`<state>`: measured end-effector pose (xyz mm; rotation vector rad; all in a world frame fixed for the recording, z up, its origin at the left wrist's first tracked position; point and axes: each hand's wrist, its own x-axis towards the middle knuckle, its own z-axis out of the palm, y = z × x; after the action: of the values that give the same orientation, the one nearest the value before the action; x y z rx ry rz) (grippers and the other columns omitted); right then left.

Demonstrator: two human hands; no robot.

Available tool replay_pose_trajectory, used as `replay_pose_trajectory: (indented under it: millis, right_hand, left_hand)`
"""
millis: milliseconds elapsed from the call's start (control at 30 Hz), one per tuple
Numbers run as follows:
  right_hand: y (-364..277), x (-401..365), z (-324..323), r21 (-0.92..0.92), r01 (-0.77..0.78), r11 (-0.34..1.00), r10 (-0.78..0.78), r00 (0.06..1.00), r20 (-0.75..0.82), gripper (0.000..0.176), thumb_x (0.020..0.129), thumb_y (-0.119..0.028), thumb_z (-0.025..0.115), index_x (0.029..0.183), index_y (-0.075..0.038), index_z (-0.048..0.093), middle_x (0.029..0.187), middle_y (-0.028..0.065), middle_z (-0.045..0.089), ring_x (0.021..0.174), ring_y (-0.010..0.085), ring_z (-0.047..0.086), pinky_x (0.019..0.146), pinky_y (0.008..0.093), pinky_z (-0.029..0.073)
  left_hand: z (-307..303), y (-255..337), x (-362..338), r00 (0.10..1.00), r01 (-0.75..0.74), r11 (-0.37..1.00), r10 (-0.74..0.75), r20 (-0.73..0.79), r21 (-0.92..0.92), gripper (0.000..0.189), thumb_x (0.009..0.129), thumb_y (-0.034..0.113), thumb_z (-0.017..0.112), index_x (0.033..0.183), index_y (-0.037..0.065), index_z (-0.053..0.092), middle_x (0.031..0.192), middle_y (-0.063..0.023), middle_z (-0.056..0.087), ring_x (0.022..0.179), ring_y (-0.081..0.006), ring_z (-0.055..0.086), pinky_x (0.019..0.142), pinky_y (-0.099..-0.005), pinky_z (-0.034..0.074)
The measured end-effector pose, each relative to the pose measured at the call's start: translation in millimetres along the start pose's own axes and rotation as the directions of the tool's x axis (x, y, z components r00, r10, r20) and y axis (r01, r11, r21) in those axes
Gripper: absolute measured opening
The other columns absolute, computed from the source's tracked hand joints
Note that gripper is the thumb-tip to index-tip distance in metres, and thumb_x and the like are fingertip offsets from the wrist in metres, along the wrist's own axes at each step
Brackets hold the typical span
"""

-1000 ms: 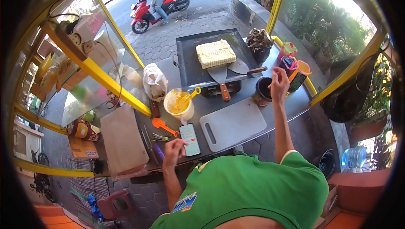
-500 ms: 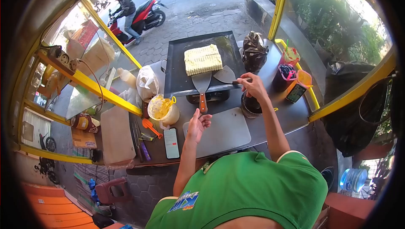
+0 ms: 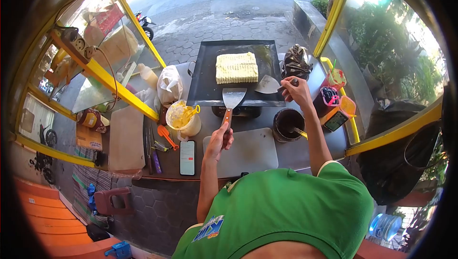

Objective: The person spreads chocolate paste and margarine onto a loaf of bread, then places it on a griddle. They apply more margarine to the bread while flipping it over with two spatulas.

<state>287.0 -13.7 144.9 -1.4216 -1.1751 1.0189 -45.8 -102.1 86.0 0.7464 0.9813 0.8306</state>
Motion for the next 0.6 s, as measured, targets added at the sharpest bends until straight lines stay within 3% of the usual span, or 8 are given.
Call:
replay_pose_trajectory:
  millis: [133,233,400,467,533,567,600]
  right_hand:
    - [-5,-1,9,-0.113,0.118,0.987,-0.127,0.988,-0.082,0.020,0.091,-0.018,0.066,0.095,0.001,0.069,0.065,0.0058,0.067,0.049,0.0105,0.062,0.042,0.0239,0.048]
    - [2,-1,7,-0.123,0.143,0.982,-0.153,0.985,-0.074,0.019,0.091,-0.017,0.066,0.095,0.001,0.069,0.065,0.0060,0.067,0.050,0.0107,0.062,0.042,0.0244,0.048]
    - [12,16,-13,0.029,-0.016,0.999,0.016,1.000,-0.025,0.020,0.091,-0.019,0.064,0.096,0.000,0.069,0.066,0.0080,0.068,0.046,0.0129,0.062,0.041,0.0254,0.049]
    - [12,22,-15,0.066,-0.077,0.995,0.078,0.997,-0.020,0.020,0.091,-0.021,0.064,0.094,-0.001,0.068,0.065,0.0085,0.068,0.045,0.0137,0.061,0.040,0.0250,0.048]
    - [17,36,-11,0.062,-0.056,0.996,0.056,0.998,-0.008,0.020,0.091,-0.022,0.064,0.091,-0.002,0.067,0.065,0.0079,0.067,0.045,0.0138,0.061,0.040,0.0257,0.049]
    - [17,44,-7,0.068,-0.060,0.996,0.061,0.998,-0.004,0.020,0.091,-0.022,0.064,0.090,-0.002,0.067,0.065,0.0077,0.067,0.046,0.0139,0.062,0.041,0.0264,0.050]
    - [20,52,-1,0.075,-0.068,0.995,0.068,0.998,0.001,0.020,0.091,-0.022,0.064,0.090,-0.003,0.066,0.065,0.0076,0.067,0.047,0.0139,0.062,0.041,0.0272,0.051]
  left_hand:
    - [5,9,3,1.000,-0.006,0.999,0.006,0.000,0.042,0.039,0.100,0.046,0.053,0.085,0.011,0.061,0.062,0.0011,0.057,0.046,-0.0056,0.045,0.043,-0.0194,0.032]
    - [15,21,-3,0.990,-0.092,0.984,0.107,-0.090,0.153,0.038,0.101,0.041,0.051,0.087,0.007,0.063,0.063,-0.0006,0.059,0.047,-0.0058,0.046,0.044,-0.0195,0.034]
    - [24,56,-4,0.917,-0.321,0.842,0.390,-0.079,0.433,0.045,0.103,0.042,0.046,0.094,0.002,0.064,0.064,-0.0029,0.060,0.048,-0.0054,0.046,0.045,-0.0199,0.037]
    - [23,76,9,0.913,-0.319,0.808,0.402,-0.068,0.495,0.048,0.104,0.043,0.045,0.095,-0.001,0.064,0.064,-0.0048,0.061,0.051,-0.0088,0.051,0.049,-0.0237,0.042]
    - [20,90,34,0.846,-0.344,0.596,0.533,-0.037,0.726,0.049,0.103,0.042,0.046,0.095,-0.003,0.063,0.067,-0.0122,0.065,0.057,-0.0226,0.063,0.058,-0.0370,0.051]
    - [22,97,49,0.843,-0.347,0.598,0.536,-0.039,0.723,0.049,0.103,0.042,0.046,0.095,-0.003,0.063,0.067,-0.0122,0.065,0.057,-0.0226,0.063,0.058,-0.0370,0.051]
    - [25,104,64,0.818,-0.304,0.472,0.575,-0.027,0.827,0.048,0.102,0.041,0.046,0.095,-0.003,0.063,0.070,-0.0167,0.067,0.066,-0.0305,0.066,0.066,-0.0432,0.052]
